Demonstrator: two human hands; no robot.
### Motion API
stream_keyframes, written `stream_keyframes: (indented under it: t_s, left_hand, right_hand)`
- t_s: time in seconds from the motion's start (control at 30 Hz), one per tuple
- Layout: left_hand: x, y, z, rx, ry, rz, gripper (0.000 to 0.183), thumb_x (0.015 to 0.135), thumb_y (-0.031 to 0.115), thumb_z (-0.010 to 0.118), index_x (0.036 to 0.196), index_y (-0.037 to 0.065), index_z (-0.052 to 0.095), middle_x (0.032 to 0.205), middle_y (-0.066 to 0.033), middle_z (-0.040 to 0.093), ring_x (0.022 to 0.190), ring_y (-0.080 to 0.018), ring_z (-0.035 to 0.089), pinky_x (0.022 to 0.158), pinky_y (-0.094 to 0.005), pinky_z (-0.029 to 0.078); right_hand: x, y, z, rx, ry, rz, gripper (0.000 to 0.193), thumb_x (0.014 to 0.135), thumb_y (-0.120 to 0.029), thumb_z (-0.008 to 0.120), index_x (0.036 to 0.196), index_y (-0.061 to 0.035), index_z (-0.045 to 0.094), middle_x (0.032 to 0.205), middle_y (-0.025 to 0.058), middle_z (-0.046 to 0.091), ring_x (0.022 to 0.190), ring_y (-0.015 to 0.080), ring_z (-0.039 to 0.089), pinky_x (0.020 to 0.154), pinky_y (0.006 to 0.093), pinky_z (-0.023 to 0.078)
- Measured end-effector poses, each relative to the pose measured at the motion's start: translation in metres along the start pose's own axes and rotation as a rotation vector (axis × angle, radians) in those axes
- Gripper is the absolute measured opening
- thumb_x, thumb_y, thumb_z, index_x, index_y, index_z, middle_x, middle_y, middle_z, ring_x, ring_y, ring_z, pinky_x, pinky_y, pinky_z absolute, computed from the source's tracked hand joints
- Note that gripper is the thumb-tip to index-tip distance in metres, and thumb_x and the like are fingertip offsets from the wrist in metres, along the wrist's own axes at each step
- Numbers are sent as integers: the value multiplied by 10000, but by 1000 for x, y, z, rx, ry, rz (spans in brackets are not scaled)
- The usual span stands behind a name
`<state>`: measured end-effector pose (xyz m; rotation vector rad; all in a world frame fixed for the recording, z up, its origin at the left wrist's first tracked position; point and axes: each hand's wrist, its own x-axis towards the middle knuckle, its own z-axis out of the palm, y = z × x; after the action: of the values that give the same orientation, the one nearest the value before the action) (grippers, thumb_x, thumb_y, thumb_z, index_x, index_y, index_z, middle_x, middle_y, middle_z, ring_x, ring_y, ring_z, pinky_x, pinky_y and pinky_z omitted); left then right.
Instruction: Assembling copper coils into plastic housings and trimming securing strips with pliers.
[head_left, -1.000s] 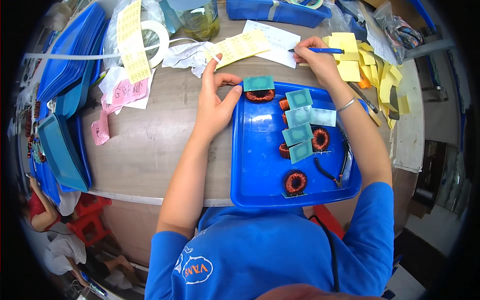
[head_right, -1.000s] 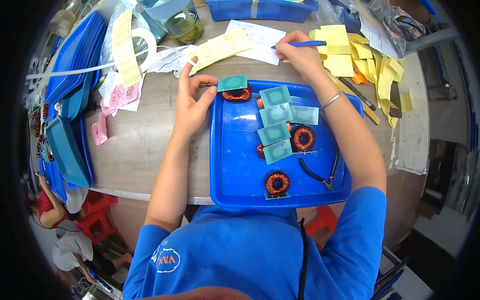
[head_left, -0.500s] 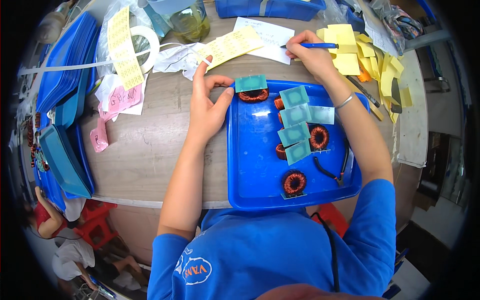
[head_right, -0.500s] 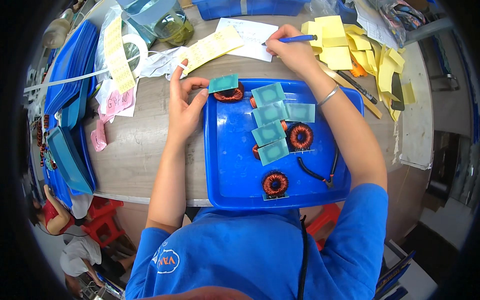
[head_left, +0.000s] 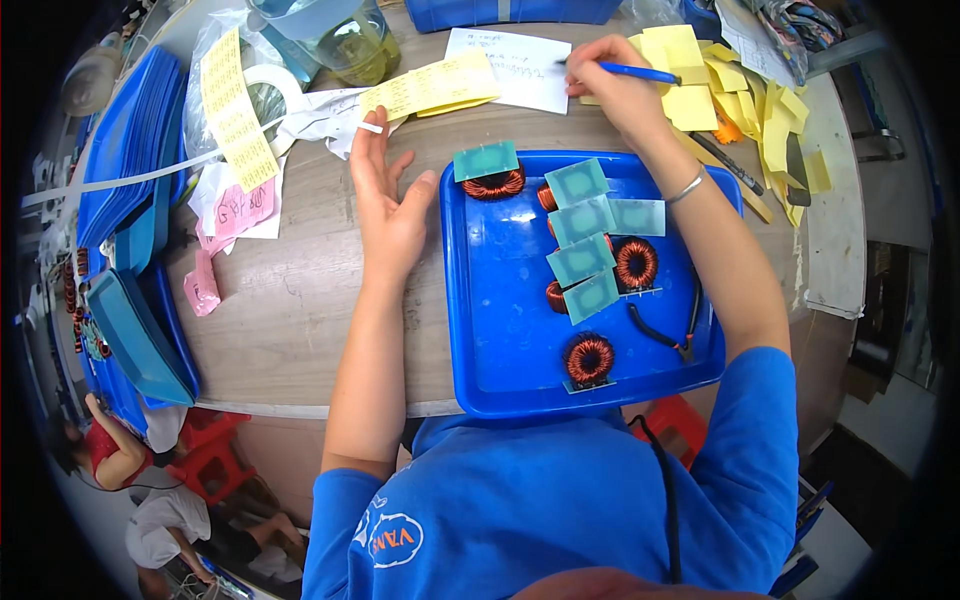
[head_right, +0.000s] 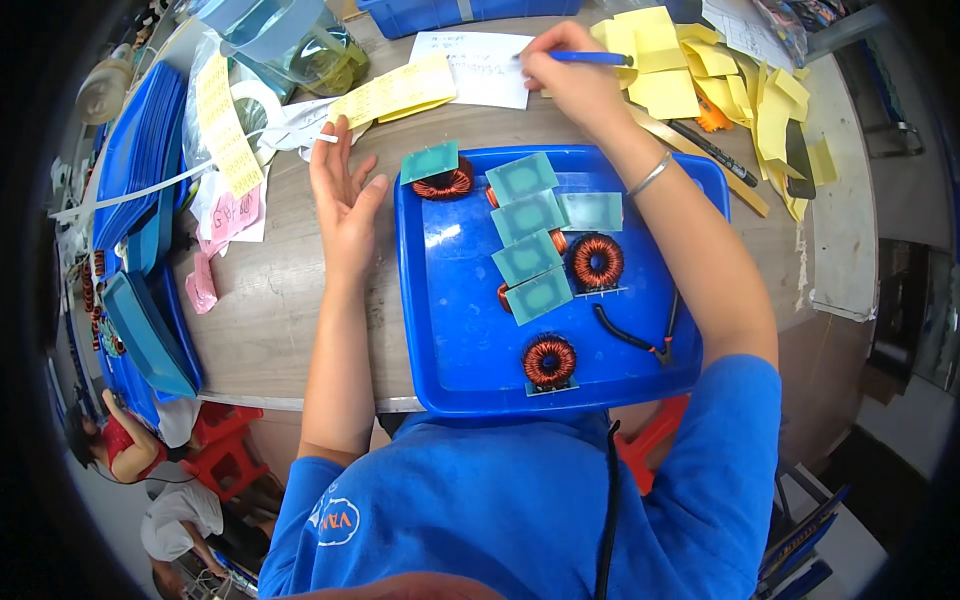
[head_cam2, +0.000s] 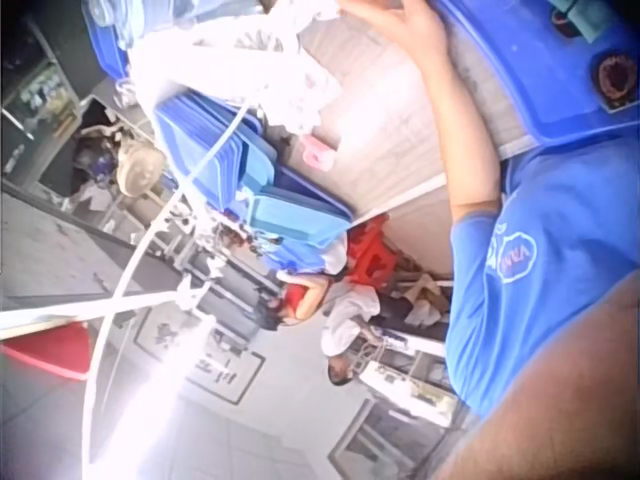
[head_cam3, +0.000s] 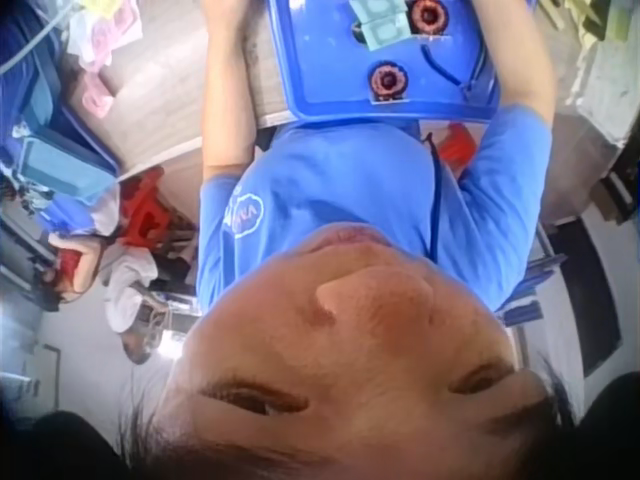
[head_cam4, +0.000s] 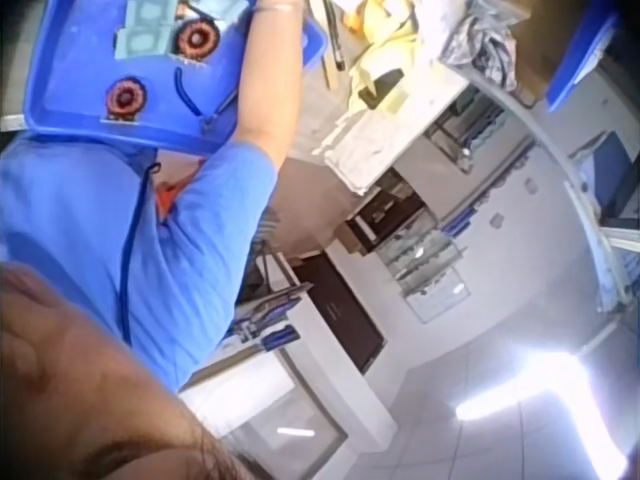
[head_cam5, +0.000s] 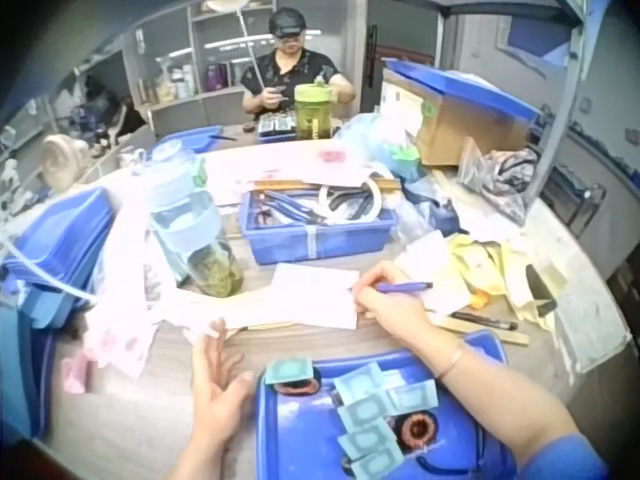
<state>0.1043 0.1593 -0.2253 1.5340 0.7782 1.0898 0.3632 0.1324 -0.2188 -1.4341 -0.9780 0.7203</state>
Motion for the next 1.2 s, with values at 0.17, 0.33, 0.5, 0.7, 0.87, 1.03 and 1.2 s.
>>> stream_keyframes:
  t_s: [0.17, 0.33, 0.5, 0.7, 0.87, 1.03, 1.2]
  left_hand:
    - [-1, 5, -3, -11, 56, -21, 701, 757, 5, 525, 1359, 64, 172, 1341, -179, 319, 1066, -239, 476, 881, -343, 396]
    - [0, 15, -10, -142, 171, -22, 529, 773, -6, 487, 1273, 14, 315, 1145, -177, 491, 761, -150, 543, 690, -257, 437]
    - [-29, 41, -21, -263, 99, -6, 242, 783, 39, 469, 1006, -42, 514, 921, -158, 582, 758, -173, 546, 704, -292, 440]
    - [-87, 92, -13, -275, -386, 117, 159, 762, 104, 550, 851, -14, 608, 890, -129, 597, 842, -200, 560, 762, -294, 429]
    - [-114, 100, -24, -141, -444, 200, 123, 716, 44, 575, 824, -7, 605, 847, -119, 602, 788, -217, 570, 717, -304, 442]
    - [-140, 95, -32, -118, -425, 108, 157, 703, 30, 574, 848, -24, 604, 851, -134, 595, 785, -224, 565, 703, -307, 440]
    - [-153, 92, -40, -115, -393, -10, 192, 712, 39, 566, 883, -33, 619, 857, -136, 595, 796, -220, 566, 708, -301, 442]
  right_hand:
    - [5, 9, -15, -625, 197, -645, 124, 750, -19, 545, 873, -34, 555, 937, 101, 548, 731, 178, 597, 670, 265, 474]
    - [0, 1, -12, -656, 242, -451, 195, 748, 9, 523, 931, -36, 573, 986, 94, 526, 728, 171, 570, 693, 257, 463]
    - [-53, -82, 3, -325, -173, -90, 248, 797, -108, 560, 1033, -36, 580, 853, 47, 602, 723, 99, 559, 653, 227, 460]
    - [-162, -140, 30, -8, -722, 98, 246, 771, -139, 667, 986, -34, 608, 849, 18, 550, 741, 67, 536, 624, 191, 441]
    - [-194, -134, 44, 130, -635, 75, 166, 761, -9, 643, 911, 8, 573, 907, 46, 523, 787, 87, 554, 706, 210, 465]
    - [-216, -126, 57, 92, -536, -117, 86, 746, -33, 662, 815, -13, 615, 778, 48, 560, 633, 86, 536, 558, 201, 441]
    - [-232, -124, 64, 161, -450, -260, 117, 724, 14, 657, 822, -5, 597, 798, 65, 572, 649, 102, 550, 555, 203, 441]
